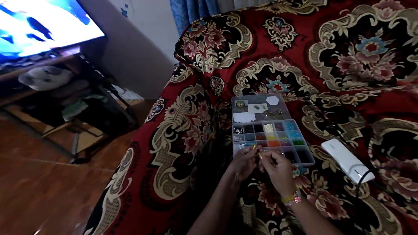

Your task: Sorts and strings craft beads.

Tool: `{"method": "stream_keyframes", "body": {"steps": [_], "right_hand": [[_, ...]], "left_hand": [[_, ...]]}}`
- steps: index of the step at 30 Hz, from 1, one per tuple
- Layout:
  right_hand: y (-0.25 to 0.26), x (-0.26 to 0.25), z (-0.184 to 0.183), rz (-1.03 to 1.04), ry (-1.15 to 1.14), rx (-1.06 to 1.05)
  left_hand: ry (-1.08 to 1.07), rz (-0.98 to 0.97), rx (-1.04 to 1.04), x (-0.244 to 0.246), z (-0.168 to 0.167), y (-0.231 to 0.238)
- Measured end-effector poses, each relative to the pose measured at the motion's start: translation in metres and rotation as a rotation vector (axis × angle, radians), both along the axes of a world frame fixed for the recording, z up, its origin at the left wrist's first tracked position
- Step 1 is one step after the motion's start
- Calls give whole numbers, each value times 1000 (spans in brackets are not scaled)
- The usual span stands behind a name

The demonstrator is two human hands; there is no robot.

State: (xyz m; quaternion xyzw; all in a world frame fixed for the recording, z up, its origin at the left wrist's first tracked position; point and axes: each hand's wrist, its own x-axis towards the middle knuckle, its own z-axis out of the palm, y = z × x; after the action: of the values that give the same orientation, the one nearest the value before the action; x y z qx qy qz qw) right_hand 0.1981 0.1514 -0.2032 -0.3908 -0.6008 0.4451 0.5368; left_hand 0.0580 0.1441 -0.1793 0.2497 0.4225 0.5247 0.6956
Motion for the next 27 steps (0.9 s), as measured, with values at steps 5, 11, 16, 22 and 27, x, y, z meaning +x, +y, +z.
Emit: {"method": "stream_keyframes", "body": {"steps": [5,11,16,22,27], "right_hand": [[-1,-1,1,6,23,-7],[-1,0,1,12,33,-14],[0,0,0,17,45,-13],[0,-1,0,9,33,-15],[0,1,1,16,18,-8]], "left_hand": [[-11,-2,-4,-1,2,-1],[-4,-9,0,-1,1,0],[3,-18,-5,-2,0,0],[16,-10,-10,-2,3,1],[63,-15,-1,0,5,1]]}}
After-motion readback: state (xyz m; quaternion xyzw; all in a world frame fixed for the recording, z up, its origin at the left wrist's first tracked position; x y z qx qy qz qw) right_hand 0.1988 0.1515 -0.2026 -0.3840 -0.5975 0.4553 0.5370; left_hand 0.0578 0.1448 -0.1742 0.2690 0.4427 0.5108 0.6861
